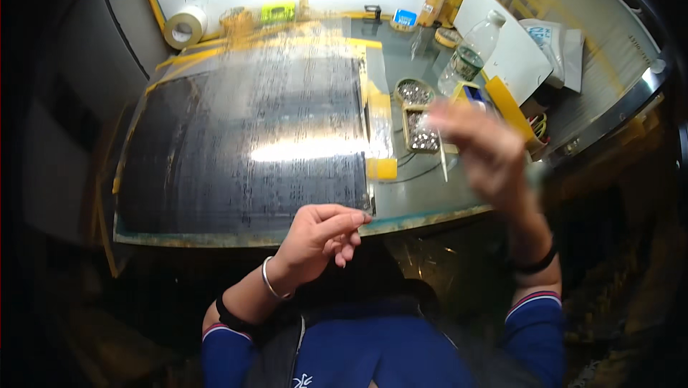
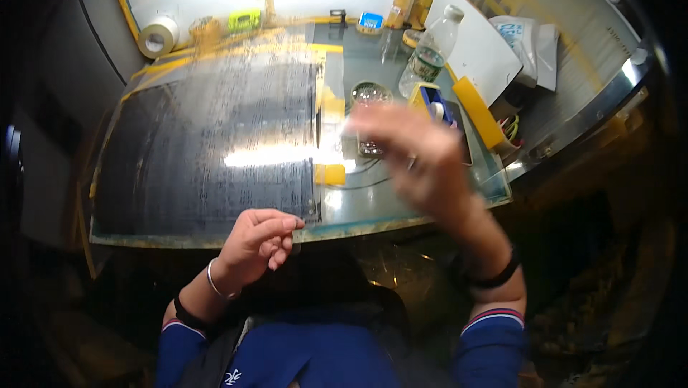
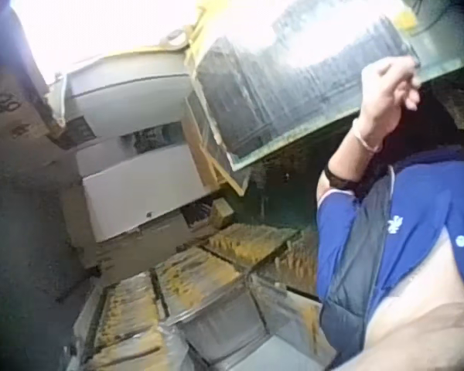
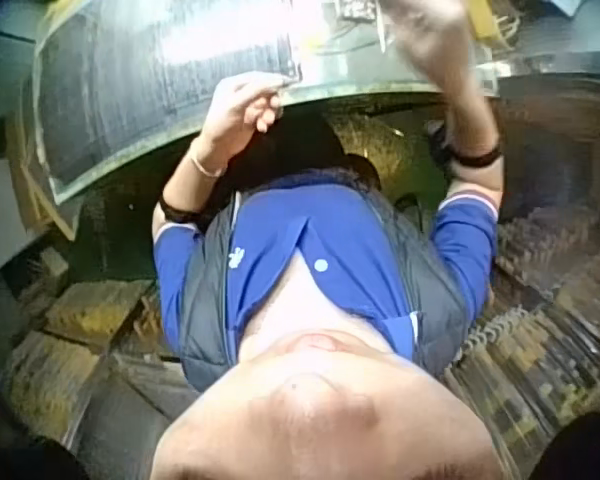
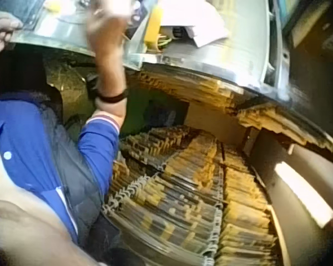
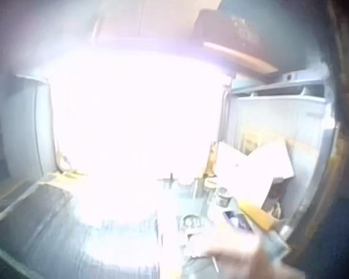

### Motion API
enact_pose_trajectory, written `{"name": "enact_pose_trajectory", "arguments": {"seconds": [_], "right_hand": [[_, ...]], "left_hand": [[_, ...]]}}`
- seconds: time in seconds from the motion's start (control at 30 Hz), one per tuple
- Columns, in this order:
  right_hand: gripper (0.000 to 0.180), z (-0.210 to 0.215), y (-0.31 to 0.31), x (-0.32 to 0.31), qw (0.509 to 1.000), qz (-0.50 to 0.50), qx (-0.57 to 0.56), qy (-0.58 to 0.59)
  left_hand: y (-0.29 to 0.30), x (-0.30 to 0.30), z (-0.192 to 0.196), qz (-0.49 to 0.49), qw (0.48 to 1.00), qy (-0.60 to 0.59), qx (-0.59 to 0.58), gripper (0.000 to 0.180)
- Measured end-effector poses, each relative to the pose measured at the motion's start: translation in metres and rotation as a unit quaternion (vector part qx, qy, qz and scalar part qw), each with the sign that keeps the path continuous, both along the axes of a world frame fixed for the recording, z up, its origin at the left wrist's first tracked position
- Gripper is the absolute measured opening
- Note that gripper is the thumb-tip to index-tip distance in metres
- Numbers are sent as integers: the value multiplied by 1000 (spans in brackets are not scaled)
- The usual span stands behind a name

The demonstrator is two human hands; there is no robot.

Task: Placing small metal connectors onto a grid-like electronic sheet using a picking tool.

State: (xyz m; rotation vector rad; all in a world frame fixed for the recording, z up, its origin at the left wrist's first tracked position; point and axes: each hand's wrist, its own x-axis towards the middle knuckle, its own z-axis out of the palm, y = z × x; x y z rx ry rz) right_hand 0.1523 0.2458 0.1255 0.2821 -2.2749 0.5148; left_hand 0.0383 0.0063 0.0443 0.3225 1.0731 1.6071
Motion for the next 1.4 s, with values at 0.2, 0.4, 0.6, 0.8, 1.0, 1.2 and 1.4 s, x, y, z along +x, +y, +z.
{"name": "enact_pose_trajectory", "arguments": {"seconds": [0.2,0.4,0.6,0.8,1.0,1.2,1.4], "right_hand": [[35,-70,-70,21,988,16,-150,-35],[40,-99,-79,14,994,22,-107,-17],[43,-106,-70,12,999,6,-18,42],[36,-117,-60,4,994,17,9,108],[27,-123,-61,0,987,53,-78,127],[18,-126,-52,22,937,-85,-272,201],[23,-137,-15,58,920,-288,-177,200]], "left_hand": [[5,6,-1,-24,999,-20,8,20],[2,3,-9,-13,1000,-11,13,14],[10,-1,-5,-6,985,-174,-16,12],[15,-7,-20,-28,947,-320,19,13],[19,-5,-21,-21,945,-324,38,19],[15,-8,-22,-30,966,-251,50,29],[15,-3,-19,-11,979,-200,44,33]]}}
